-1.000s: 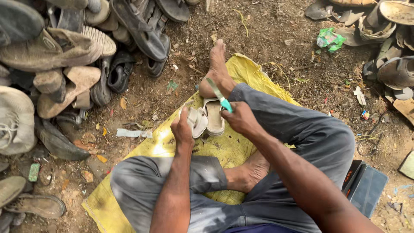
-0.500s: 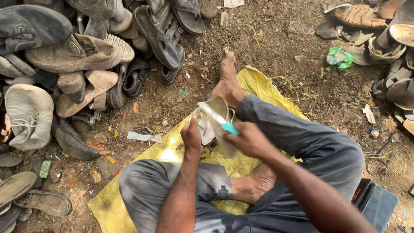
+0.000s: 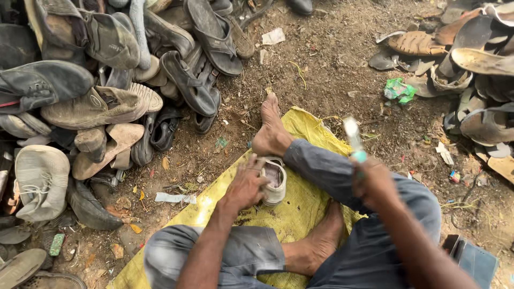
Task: The person cleans and scrapes old shoes and sandals by hand using a small scraping tool.
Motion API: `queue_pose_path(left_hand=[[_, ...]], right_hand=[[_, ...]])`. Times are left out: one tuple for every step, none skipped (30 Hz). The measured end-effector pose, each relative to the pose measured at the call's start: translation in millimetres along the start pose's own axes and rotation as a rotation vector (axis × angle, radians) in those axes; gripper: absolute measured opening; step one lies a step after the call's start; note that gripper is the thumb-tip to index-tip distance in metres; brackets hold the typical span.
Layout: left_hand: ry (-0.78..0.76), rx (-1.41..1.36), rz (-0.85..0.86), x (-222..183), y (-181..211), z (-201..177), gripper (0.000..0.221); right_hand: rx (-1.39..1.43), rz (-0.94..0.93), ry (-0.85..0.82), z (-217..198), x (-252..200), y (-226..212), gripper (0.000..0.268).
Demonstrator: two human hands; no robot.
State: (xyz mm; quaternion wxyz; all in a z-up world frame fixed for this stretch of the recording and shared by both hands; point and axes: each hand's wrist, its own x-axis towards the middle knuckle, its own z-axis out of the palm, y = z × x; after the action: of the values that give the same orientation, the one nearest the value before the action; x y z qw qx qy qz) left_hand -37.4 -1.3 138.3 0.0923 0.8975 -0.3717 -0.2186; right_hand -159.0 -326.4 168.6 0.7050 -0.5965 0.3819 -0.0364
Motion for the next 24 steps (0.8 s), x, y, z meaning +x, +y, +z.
queue_pose_path(left_hand=[[-0.008, 0.006, 0.002, 3, 0, 1, 0.045], [0.072, 0.062, 0.070, 7, -2, 3, 0.033], [0.152, 0.119, 0.138, 7, -6, 10, 0.021], [0.151, 0.127, 0.143, 6, -9, 17, 0.021], [0.241, 0.115, 0.229, 4, -13, 25, 0.031], [0.330, 0.094, 0.310, 2, -15, 35, 0.042], [0.328, 0.094, 0.310, 4, -16, 44, 0.042], [0.376, 0.217, 0.428, 10, -18, 51, 0.023], [0.424, 0.341, 0.547, 14, -21, 57, 0.005], [0.422, 0.336, 0.540, 15, -21, 68, 0.005], [0.375, 0.296, 0.568, 17, -20, 79, 0.007], [0.334, 0.260, 0.597, 21, -18, 88, 0.016], [0.338, 0.259, 0.590, 22, -11, 99, 0.016], [0.447, 0.332, 0.583, 22, -3, 111, 0.013], [0.556, 0.405, 0.576, 27, 2, 119, 0.011], [0.550, 0.404, 0.573, 34, 4, 124, 0.011], [0.664, 0.372, 0.444, 44, 3, 125, 0.008], [0.774, 0.328, 0.313, 53, 3, 126, 0.012], [0.763, 0.317, 0.185, 62, -2, 122, 0.010], [0.743, 0.293, 0.051, 68, -3, 122, 0.010], [0.757, 0.193, -0.011, 78, -3, 117, 0.010], [0.772, 0.098, -0.074, 82, -5, 112, 0.012], [0.759, 0.083, -0.083, 78, -3, 113, 0.012], [0.801, -0.005, -0.072, 78, -4, 108, 0.017]], right_hand=[[-0.046, 0.009, -0.059, 10, -12, 13, 0.015], [-0.094, 0.016, -0.123, 21, -22, 24, 0.018], [-0.088, 0.019, -0.125, 29, -30, 34, 0.018], [-0.036, 0.033, -0.152, 38, -35, 42, 0.015], [0.016, 0.046, -0.179, 42, -37, 47, 0.018], [0.017, 0.048, -0.179, 42, -38, 50, 0.018], [-0.058, 0.021, -0.218, 41, -39, 53, 0.020], [-0.134, -0.010, -0.259, 41, -39, 54, 0.023], [-0.133, -0.011, -0.260, 41, -38, 53, 0.023], [-0.125, -0.018, -0.285, 42, -38, 53, 0.023], [-0.116, -0.025, -0.309, 42, -40, 52, 0.024], [-0.120, -0.027, -0.316, 42, -43, 50, 0.024], [-0.150, -0.040, -0.305, 43, -48, 48, 0.024], [-0.173, -0.055, -0.292, 45, -51, 46, 0.023], [-0.171, -0.059, -0.296, 47, -52, 42, 0.023], [-0.172, -0.039, -0.286, 47, -55, 42, 0.021], [-0.173, -0.019, -0.275, 48, -57, 44, 0.020], [-0.178, -0.008, -0.272, 48, -56, 45, 0.020], [-0.222, -0.050, -0.266, 50, -51, 46, 0.022], [-0.277, -0.081, -0.260, 47, -52, 50, 0.028], [-0.292, -0.059, -0.258, 42, -51, 53, 0.028], [-0.266, -0.044, -0.261, 40, -49, 55, 0.027], [-0.240, -0.029, -0.264, 37, -49, 58, 0.031], [-0.244, -0.024, -0.258, 36, -49, 62, 0.031]])
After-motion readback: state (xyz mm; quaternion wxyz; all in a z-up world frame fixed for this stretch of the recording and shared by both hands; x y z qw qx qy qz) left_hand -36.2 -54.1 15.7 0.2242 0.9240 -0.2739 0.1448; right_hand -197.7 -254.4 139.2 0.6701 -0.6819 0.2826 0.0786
